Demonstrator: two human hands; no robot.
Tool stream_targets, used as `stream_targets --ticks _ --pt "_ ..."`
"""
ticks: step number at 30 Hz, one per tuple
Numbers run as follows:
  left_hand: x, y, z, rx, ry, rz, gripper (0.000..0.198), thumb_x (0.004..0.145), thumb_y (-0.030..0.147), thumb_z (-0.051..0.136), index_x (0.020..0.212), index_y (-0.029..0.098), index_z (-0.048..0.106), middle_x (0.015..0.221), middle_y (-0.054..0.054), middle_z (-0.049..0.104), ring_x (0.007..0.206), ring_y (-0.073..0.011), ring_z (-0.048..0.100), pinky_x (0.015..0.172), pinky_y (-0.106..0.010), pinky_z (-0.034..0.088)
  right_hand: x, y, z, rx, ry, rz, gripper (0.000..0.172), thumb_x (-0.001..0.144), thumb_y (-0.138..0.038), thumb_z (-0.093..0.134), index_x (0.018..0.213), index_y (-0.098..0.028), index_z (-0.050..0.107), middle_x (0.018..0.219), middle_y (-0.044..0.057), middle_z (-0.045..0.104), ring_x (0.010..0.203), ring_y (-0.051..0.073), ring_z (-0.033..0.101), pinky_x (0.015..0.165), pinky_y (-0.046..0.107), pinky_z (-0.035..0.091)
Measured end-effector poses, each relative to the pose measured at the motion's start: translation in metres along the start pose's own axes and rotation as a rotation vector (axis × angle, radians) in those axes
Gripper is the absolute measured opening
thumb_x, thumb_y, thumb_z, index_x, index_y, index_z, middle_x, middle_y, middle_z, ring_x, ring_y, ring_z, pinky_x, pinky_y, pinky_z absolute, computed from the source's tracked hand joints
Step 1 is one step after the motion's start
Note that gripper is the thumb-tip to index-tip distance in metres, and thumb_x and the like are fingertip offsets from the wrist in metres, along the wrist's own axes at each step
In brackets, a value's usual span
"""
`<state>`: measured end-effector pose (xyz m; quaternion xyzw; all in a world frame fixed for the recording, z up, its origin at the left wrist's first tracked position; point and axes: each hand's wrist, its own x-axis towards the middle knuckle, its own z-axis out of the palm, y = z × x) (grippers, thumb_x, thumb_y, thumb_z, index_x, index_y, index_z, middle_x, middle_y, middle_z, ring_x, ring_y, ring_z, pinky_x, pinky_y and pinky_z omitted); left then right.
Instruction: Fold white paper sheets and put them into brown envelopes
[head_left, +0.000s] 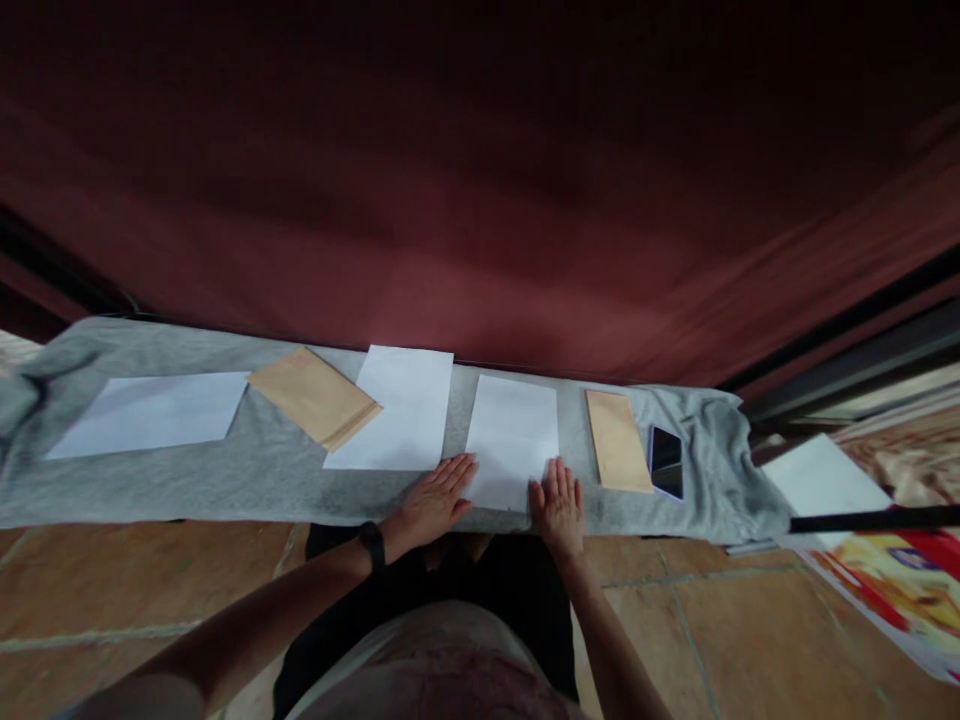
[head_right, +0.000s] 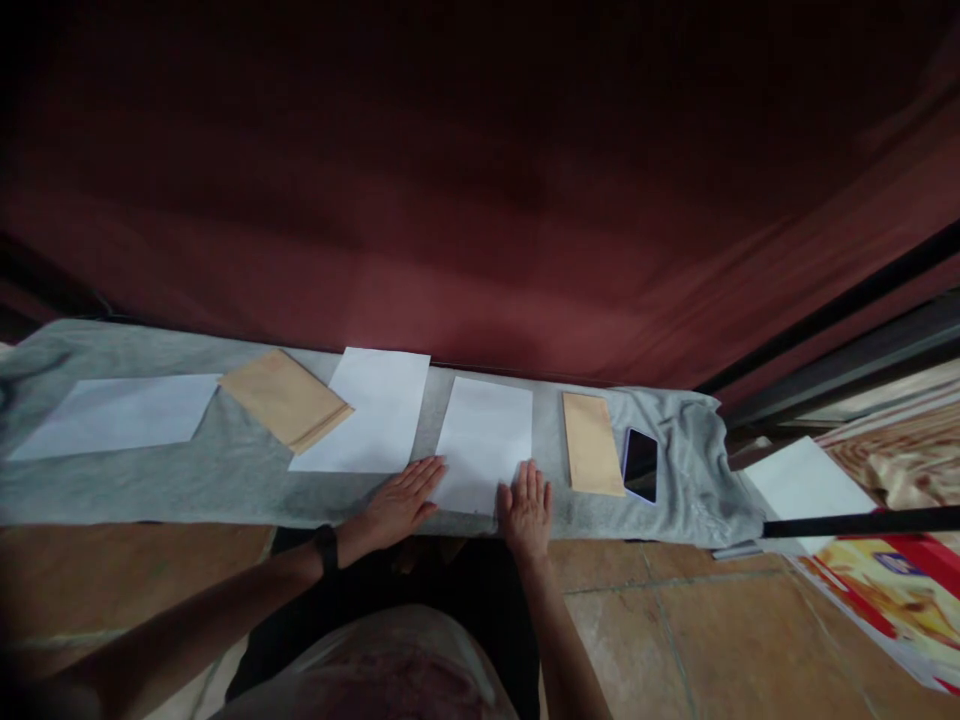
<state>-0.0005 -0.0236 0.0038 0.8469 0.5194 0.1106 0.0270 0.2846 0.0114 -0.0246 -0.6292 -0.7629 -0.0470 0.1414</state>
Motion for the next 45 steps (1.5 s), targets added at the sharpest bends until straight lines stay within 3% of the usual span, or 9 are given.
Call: stream_targets --ticks 5,8,11,17,20,27,33,41,45 --pt "0.006 0.024 0.001 -0.006 0.062 -0.032 0.058 0.102 0.034 0.037 0.156 0.013 0.034 0.160 -0.014 0.039 0.151 -0.0250 0.031 0.125 -0.046 0.025 -0.004 -0.013 -0.007 0.022 -0.023 0.024 0.062 0.108 -0.045 0.023 0.156 -0.008 0.034 0.158 0.018 0.040 0.148 0.031 0.034 0.119 0.051 0.027" --pt "0.019 0.045 0.005 -0.037 0.067 0.012 0.058 0.102 0.037 0.039 0.156 0.015 0.034 0.162 -0.013 0.036 0.152 -0.0250 0.029 0.124 -0.047 0.026 -0.004 -0.032 -0.010 0.051 -0.069 -0.060 0.057 0.108 -0.041 0.023 0.157 -0.014 0.034 0.162 0.014 0.035 0.149 0.028 0.032 0.119 0.049 0.027" --pt "0.027 0.053 0.012 -0.022 0.059 0.002 0.061 0.101 0.043 0.042 0.154 0.013 0.036 0.161 -0.016 0.036 0.151 -0.0270 0.030 0.124 -0.048 0.028 -0.006 -0.041 -0.011 0.053 -0.099 -0.118 0.053 0.108 -0.041 0.029 0.156 -0.019 0.038 0.162 0.013 0.035 0.149 0.028 0.033 0.119 0.049 0.027" --pt "0.017 0.031 0.023 0.023 0.087 -0.031 0.066 0.101 0.047 0.040 0.155 0.011 0.033 0.160 -0.017 0.038 0.151 -0.0269 0.031 0.123 -0.047 0.029 -0.014 -0.018 -0.014 0.020 -0.060 -0.080 0.056 0.107 -0.044 0.035 0.155 -0.016 0.039 0.160 0.016 0.038 0.147 0.030 0.037 0.118 0.048 0.030" --pt "0.025 0.029 0.023 0.040 0.117 -0.071 0.064 0.102 0.045 0.038 0.154 0.007 0.035 0.158 -0.020 0.041 0.150 -0.0294 0.033 0.124 -0.050 0.027 -0.015 -0.012 -0.014 0.014 -0.032 -0.087 0.056 0.107 -0.044 0.036 0.155 -0.015 0.039 0.159 0.017 0.038 0.147 0.030 0.037 0.118 0.049 0.030" --pt "0.106 0.043 0.026 0.013 0.140 -0.054 0.063 0.103 0.043 0.035 0.154 0.007 0.033 0.159 -0.018 0.040 0.152 -0.0281 0.028 0.125 -0.049 0.025 -0.016 -0.015 -0.009 0.008 0.037 -0.090 0.054 0.107 -0.041 0.039 0.154 -0.015 0.041 0.159 0.017 0.039 0.145 0.031 0.040 0.117 0.050 0.031" --pt "0.150 0.026 0.042 0.033 0.109 -0.123 0.063 0.102 0.046 0.034 0.153 0.008 0.038 0.159 -0.018 0.039 0.151 -0.0287 0.029 0.124 -0.050 0.025 -0.015 -0.013 -0.006 0.024 0.062 -0.098 0.055 0.106 -0.040 0.041 0.155 -0.015 0.038 0.159 0.017 0.038 0.146 0.031 0.039 0.118 0.050 0.030" --pt "0.139 -0.008 0.032 0.052 0.126 -0.139 0.066 0.101 0.050 0.034 0.151 0.007 0.042 0.161 -0.018 0.034 0.152 -0.0297 0.027 0.125 -0.048 0.022 -0.014 -0.013 -0.011 0.062 -0.004 -0.066 0.053 0.106 -0.039 0.040 0.155 -0.019 0.039 0.158 0.015 0.041 0.145 0.031 0.040 0.119 0.053 0.027" --pt "0.134 -0.011 0.028 0.048 0.111 -0.139 0.063 0.101 0.049 0.037 0.151 0.012 0.045 0.161 -0.016 0.034 0.152 -0.0310 0.027 0.125 -0.052 0.022 0.013 -0.012 -0.017 0.133 -0.051 -0.036 0.050 0.107 -0.034 0.036 0.154 -0.017 0.041 0.157 0.013 0.043 0.147 0.028 0.038 0.120 0.051 0.026"
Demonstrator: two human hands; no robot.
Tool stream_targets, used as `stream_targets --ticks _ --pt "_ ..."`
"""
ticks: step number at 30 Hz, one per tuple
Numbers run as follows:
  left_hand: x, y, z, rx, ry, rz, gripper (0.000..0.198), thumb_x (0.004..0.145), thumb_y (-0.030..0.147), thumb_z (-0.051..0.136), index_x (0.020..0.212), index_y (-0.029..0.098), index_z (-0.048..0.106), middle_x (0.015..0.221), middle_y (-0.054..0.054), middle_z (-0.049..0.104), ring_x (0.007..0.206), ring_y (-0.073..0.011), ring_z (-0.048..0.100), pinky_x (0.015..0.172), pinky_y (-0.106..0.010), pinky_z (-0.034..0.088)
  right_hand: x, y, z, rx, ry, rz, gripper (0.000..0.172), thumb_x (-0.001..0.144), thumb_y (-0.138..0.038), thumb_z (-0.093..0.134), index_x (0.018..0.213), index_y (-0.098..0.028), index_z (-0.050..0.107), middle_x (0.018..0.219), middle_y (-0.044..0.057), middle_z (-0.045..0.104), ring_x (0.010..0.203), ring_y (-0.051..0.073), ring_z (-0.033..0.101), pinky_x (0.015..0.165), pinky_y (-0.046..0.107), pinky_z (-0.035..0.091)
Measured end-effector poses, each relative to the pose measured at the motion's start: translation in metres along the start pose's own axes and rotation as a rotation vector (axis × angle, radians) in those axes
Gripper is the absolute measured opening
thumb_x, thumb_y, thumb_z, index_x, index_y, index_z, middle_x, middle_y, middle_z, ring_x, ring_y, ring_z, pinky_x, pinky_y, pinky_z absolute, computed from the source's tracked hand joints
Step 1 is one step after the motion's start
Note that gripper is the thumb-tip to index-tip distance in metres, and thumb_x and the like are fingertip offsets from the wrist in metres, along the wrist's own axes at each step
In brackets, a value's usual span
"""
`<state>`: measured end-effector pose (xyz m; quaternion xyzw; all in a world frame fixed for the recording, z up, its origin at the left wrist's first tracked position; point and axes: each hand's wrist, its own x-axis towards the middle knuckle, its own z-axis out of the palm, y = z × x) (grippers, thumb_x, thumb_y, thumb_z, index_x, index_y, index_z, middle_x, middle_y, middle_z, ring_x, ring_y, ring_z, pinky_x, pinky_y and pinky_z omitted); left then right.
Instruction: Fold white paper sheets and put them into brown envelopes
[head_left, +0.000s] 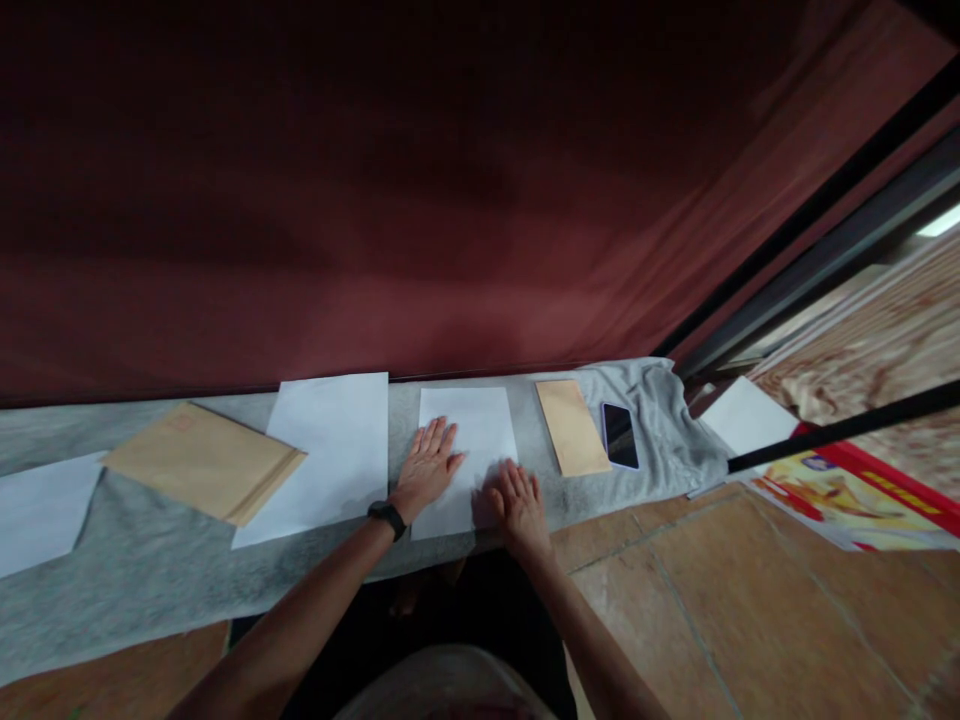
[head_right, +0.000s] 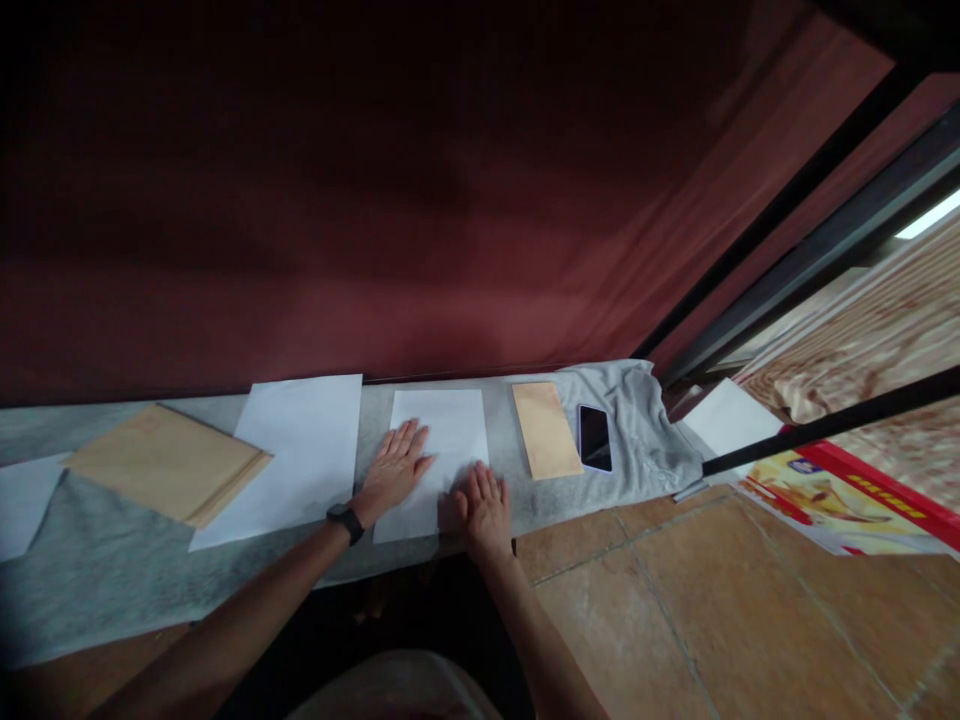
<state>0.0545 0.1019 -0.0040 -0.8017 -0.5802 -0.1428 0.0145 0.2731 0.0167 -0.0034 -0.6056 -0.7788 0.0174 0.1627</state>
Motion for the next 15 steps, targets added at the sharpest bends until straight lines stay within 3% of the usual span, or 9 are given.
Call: stream_targets --ticks 8,15 --pt "0.001 0.002 -0.002 0.055 -0.008 0.027 0.061 0.101 0.047 0.037 0.150 0.012 0.046 0.160 -0.019 0.035 0.150 -0.0341 0.030 0.123 -0.055 0.023 0.099 -0.007 0.011 0.072 -0.071 -0.072 0.051 0.107 -0.037 0.035 0.153 -0.017 0.042 0.160 0.010 0.040 0.149 0.028 0.033 0.122 0.048 0.024" --pt "0.005 0.002 -0.003 0.034 -0.018 0.099 0.057 0.102 0.037 0.035 0.151 0.011 0.043 0.160 -0.016 0.038 0.151 -0.0271 0.031 0.126 -0.049 0.020 0.111 -0.001 0.037 0.000 -0.003 -0.070 0.050 0.107 -0.037 0.036 0.155 -0.022 0.040 0.160 0.012 0.038 0.149 0.028 0.033 0.121 0.052 0.022"
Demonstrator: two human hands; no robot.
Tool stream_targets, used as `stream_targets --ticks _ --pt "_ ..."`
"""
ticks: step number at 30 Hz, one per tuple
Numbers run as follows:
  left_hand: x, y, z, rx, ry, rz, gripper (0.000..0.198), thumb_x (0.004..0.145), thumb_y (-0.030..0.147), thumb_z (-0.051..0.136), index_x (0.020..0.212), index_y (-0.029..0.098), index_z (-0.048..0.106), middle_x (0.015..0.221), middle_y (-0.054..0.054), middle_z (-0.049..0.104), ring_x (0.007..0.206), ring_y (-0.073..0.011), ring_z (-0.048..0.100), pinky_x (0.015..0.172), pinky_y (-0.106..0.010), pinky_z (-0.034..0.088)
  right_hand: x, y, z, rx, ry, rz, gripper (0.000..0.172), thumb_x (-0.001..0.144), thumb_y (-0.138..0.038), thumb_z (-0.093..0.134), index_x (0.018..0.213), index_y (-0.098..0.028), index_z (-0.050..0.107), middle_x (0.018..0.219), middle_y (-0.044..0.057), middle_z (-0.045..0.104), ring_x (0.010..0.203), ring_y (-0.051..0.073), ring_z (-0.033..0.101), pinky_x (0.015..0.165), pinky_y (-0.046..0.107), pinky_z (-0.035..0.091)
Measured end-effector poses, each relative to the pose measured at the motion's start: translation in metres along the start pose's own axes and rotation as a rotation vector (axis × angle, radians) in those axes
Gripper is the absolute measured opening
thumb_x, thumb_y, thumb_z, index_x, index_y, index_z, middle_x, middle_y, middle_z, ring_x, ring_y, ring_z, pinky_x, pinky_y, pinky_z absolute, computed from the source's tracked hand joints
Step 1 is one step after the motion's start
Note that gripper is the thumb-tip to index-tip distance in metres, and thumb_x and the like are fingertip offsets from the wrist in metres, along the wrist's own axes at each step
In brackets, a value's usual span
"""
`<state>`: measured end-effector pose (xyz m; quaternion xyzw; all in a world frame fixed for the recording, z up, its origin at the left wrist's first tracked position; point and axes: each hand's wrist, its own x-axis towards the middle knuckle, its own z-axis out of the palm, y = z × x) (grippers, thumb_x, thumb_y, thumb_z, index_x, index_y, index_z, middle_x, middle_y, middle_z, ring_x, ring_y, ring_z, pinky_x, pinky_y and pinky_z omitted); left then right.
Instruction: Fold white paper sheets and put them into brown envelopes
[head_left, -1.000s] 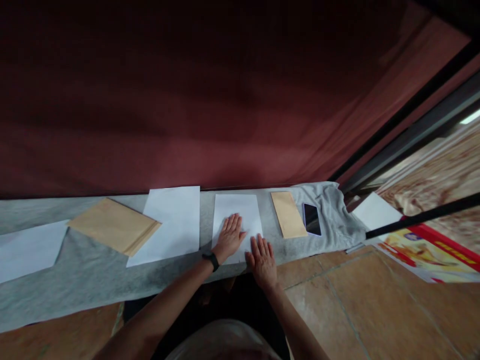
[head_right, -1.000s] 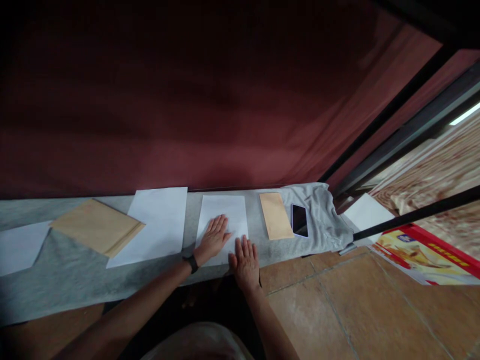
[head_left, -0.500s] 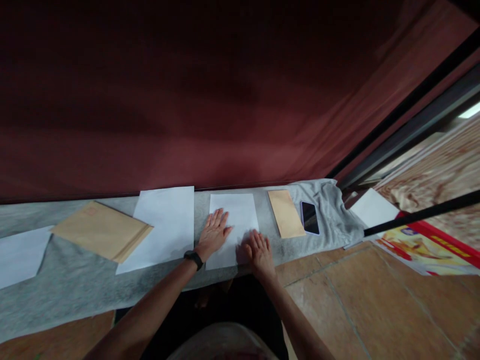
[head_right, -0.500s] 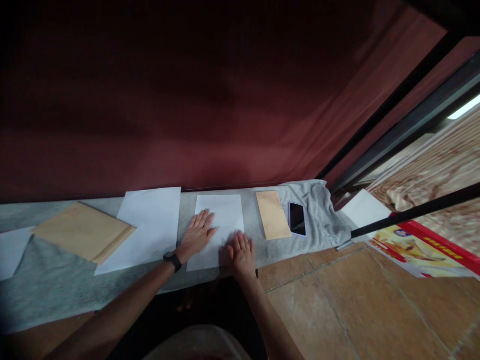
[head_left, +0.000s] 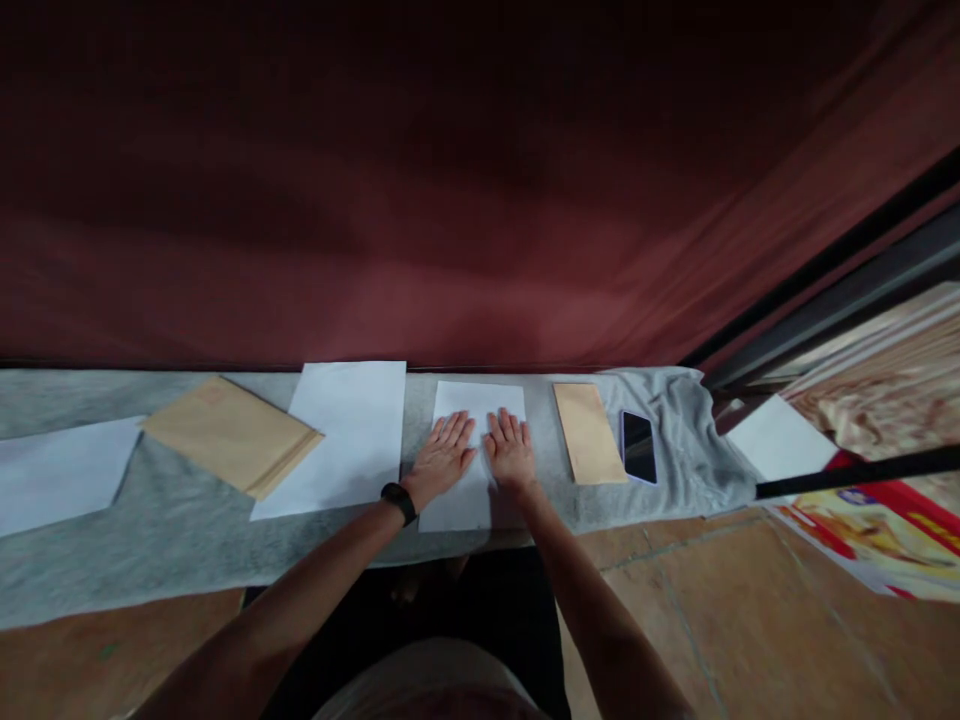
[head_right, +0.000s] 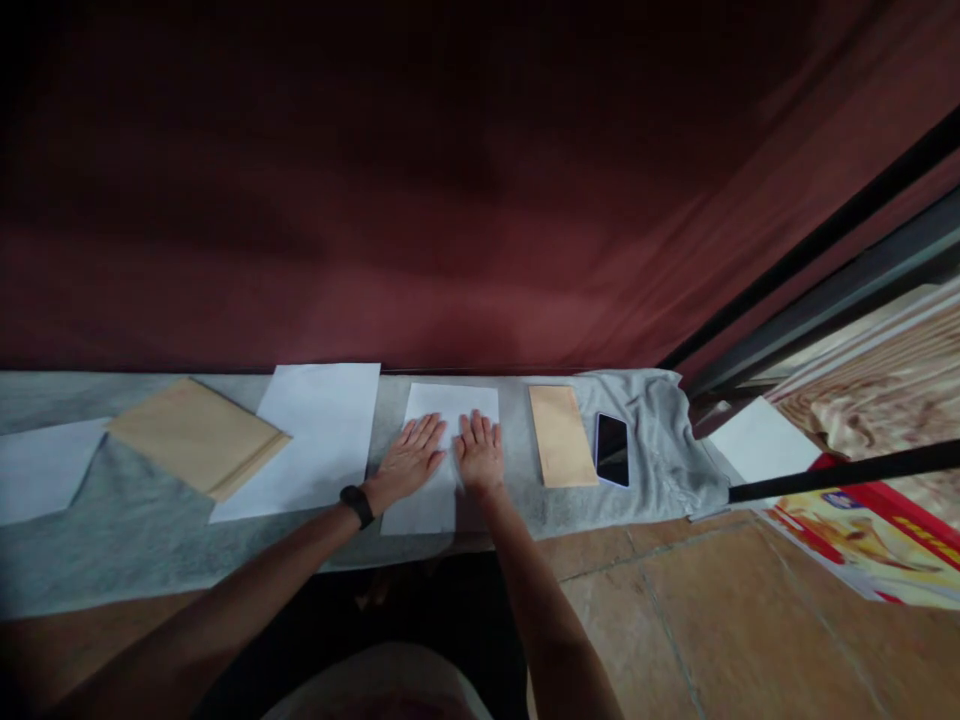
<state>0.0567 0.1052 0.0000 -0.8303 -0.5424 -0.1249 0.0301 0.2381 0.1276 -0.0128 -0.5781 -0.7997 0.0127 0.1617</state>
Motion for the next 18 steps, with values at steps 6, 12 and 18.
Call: stream_targets --ticks 6,12,18 --pt "0.019 -0.006 0.000 0.005 -0.047 0.064 0.053 0.103 0.031 0.032 0.152 0.016 0.042 0.161 -0.012 0.037 0.152 -0.0247 0.029 0.126 -0.049 0.018 -0.004 0.003 0.007 -0.002 0.044 -0.026 0.051 0.106 -0.036 0.038 0.154 -0.021 0.040 0.161 0.014 0.037 0.149 0.029 0.033 0.121 0.052 0.021" --pt "0.036 -0.016 0.001 -0.033 -0.078 0.095 0.053 0.103 0.031 0.033 0.155 0.022 0.038 0.163 -0.010 0.035 0.152 -0.0249 0.029 0.125 -0.051 0.016 -0.003 0.001 0.006 -0.015 0.040 -0.014 0.050 0.106 -0.036 0.037 0.154 -0.021 0.041 0.160 0.014 0.038 0.148 0.029 0.034 0.119 0.054 0.023" --pt "0.051 -0.025 0.007 -0.088 -0.110 0.071 0.053 0.103 0.034 0.033 0.155 0.024 0.039 0.165 -0.008 0.031 0.153 -0.0254 0.027 0.126 -0.052 0.011 -0.003 -0.001 0.003 -0.017 0.017 0.004 0.050 0.106 -0.035 0.036 0.154 -0.020 0.042 0.160 0.014 0.038 0.148 0.029 0.034 0.120 0.054 0.023"
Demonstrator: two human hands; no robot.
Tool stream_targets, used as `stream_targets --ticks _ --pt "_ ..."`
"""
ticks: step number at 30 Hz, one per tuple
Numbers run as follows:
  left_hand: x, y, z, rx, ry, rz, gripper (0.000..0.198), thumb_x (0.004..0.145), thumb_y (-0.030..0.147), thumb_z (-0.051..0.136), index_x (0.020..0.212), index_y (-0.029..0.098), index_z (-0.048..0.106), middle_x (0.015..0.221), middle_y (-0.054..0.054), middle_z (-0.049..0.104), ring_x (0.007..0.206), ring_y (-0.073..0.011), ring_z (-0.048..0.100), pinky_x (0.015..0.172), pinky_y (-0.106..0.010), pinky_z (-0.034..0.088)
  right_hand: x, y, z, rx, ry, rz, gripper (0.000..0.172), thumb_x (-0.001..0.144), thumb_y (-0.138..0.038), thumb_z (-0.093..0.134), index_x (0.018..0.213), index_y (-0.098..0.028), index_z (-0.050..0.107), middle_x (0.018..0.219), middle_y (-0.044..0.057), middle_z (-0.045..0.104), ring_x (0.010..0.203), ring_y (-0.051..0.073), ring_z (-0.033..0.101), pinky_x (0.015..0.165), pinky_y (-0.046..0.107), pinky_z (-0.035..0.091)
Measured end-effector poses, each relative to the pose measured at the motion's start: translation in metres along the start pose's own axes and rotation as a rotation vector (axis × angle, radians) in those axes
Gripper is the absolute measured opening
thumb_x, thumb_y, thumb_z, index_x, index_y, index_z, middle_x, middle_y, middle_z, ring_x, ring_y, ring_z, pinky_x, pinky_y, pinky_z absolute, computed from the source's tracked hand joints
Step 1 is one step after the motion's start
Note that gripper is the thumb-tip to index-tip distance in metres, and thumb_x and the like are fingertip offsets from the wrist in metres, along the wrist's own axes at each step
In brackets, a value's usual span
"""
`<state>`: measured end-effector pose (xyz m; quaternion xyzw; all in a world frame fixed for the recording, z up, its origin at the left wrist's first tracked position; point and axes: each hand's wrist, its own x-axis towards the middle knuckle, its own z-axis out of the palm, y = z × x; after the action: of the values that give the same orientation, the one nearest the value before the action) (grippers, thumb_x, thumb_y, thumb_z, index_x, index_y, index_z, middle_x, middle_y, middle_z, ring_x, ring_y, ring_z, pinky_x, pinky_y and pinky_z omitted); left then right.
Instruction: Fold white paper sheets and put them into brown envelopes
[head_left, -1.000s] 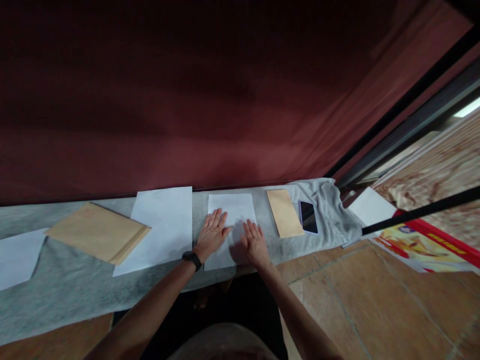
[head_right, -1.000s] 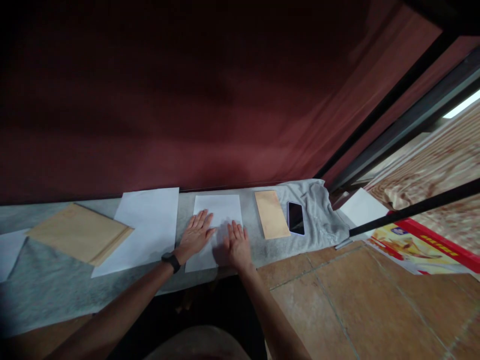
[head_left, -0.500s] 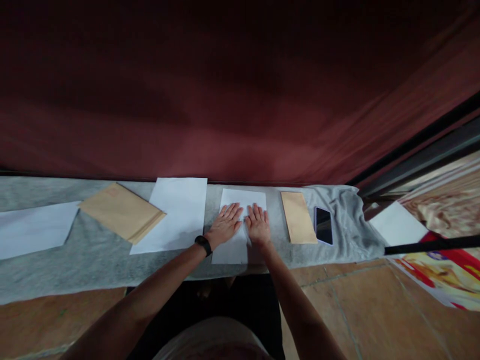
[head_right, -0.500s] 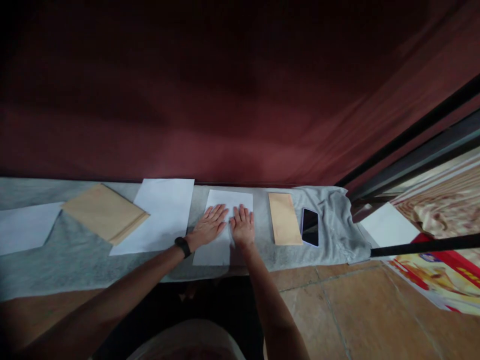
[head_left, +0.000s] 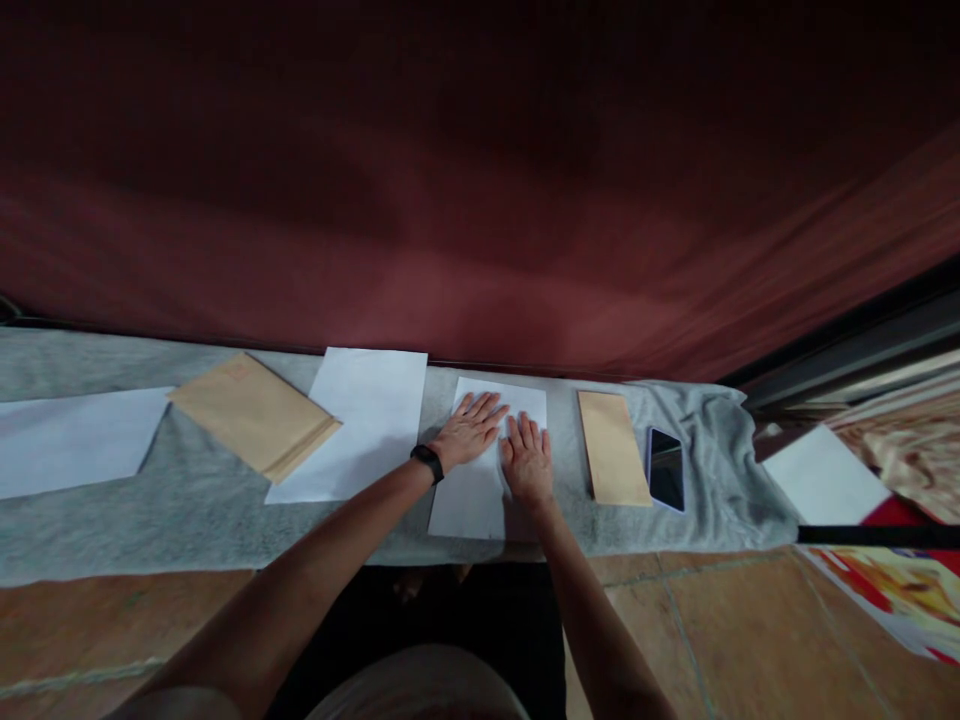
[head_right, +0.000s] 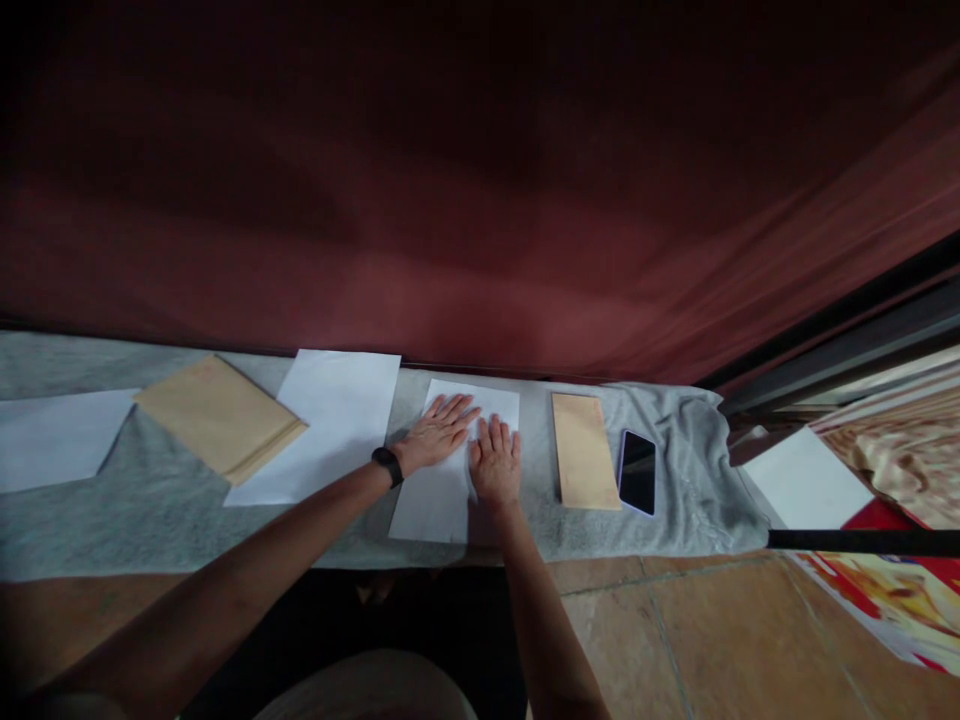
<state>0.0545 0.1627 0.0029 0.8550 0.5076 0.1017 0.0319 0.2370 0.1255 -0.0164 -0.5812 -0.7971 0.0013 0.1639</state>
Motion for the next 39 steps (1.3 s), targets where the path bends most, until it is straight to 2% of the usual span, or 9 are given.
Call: stream_targets --ticks 10,16,21,27,30,35,39 --pt "0.016 -0.007 0.001 -0.001 -0.010 -0.003 0.056 0.102 0.041 0.037 0.156 0.026 0.036 0.167 -0.008 0.026 0.154 -0.0264 0.022 0.125 -0.053 0.007 0.001 0.001 -0.003 0.003 -0.033 -0.008 0.050 0.106 -0.034 0.034 0.153 -0.020 0.042 0.162 0.013 0.036 0.148 0.028 0.033 0.121 0.052 0.020" --pt "0.016 -0.006 0.002 0.019 -0.012 0.013 0.058 0.101 0.040 0.038 0.156 0.021 0.036 0.166 -0.013 0.028 0.154 -0.0296 0.022 0.125 -0.056 0.008 0.030 0.006 0.000 0.102 -0.051 0.052 0.051 0.107 -0.034 0.027 0.152 -0.015 0.045 0.157 0.012 0.044 0.146 0.024 0.037 0.119 0.044 0.026" --pt "0.017 -0.007 0.004 0.032 -0.014 0.025 0.057 0.103 0.041 0.034 0.156 0.020 0.037 0.165 -0.013 0.029 0.154 -0.0288 0.022 0.125 -0.056 0.008 0.056 0.006 0.008 0.056 -0.046 0.072 0.051 0.107 -0.035 0.028 0.154 -0.020 0.042 0.159 0.011 0.041 0.148 0.025 0.033 0.121 0.049 0.021" --pt "0.017 -0.015 0.005 0.024 0.000 0.035 0.059 0.103 0.049 0.035 0.156 0.023 0.035 0.166 -0.010 0.029 0.155 -0.0245 0.021 0.125 -0.051 0.008 0.065 0.012 0.013 0.014 -0.002 0.135 0.052 0.106 -0.039 0.031 0.154 -0.022 0.041 0.160 0.012 0.039 0.148 0.029 0.032 0.119 0.052 0.022" --pt "0.018 -0.025 0.005 0.012 0.015 0.042 0.066 0.101 0.056 0.038 0.156 0.021 0.034 0.165 -0.011 0.029 0.155 -0.0239 0.021 0.126 -0.046 0.010 0.065 0.012 0.015 -0.006 0.022 0.157 0.052 0.106 -0.040 0.034 0.154 -0.022 0.042 0.161 0.014 0.036 0.148 0.031 0.033 0.119 0.053 0.023" --pt "0.022 -0.037 0.005 0.000 0.047 -0.043 0.070 0.100 0.058 0.037 0.156 0.015 0.035 0.164 -0.014 0.032 0.154 -0.0255 0.024 0.126 -0.046 0.013 0.065 0.010 0.015 -0.023 0.022 0.164 0.053 0.106 -0.041 0.036 0.154 -0.021 0.041 0.162 0.015 0.034 0.148 0.032 0.033 0.119 0.053 0.023" --pt "0.022 -0.034 0.005 0.004 0.069 -0.114 0.073 0.099 0.059 0.037 0.155 0.012 0.037 0.163 -0.016 0.033 0.153 -0.0282 0.025 0.126 -0.048 0.015 0.067 0.011 0.015 -0.023 -0.006 0.173 0.054 0.106 -0.042 0.035 0.155 -0.021 0.040 0.163 0.014 0.033 0.149 0.031 0.032 0.119 0.052 0.022"
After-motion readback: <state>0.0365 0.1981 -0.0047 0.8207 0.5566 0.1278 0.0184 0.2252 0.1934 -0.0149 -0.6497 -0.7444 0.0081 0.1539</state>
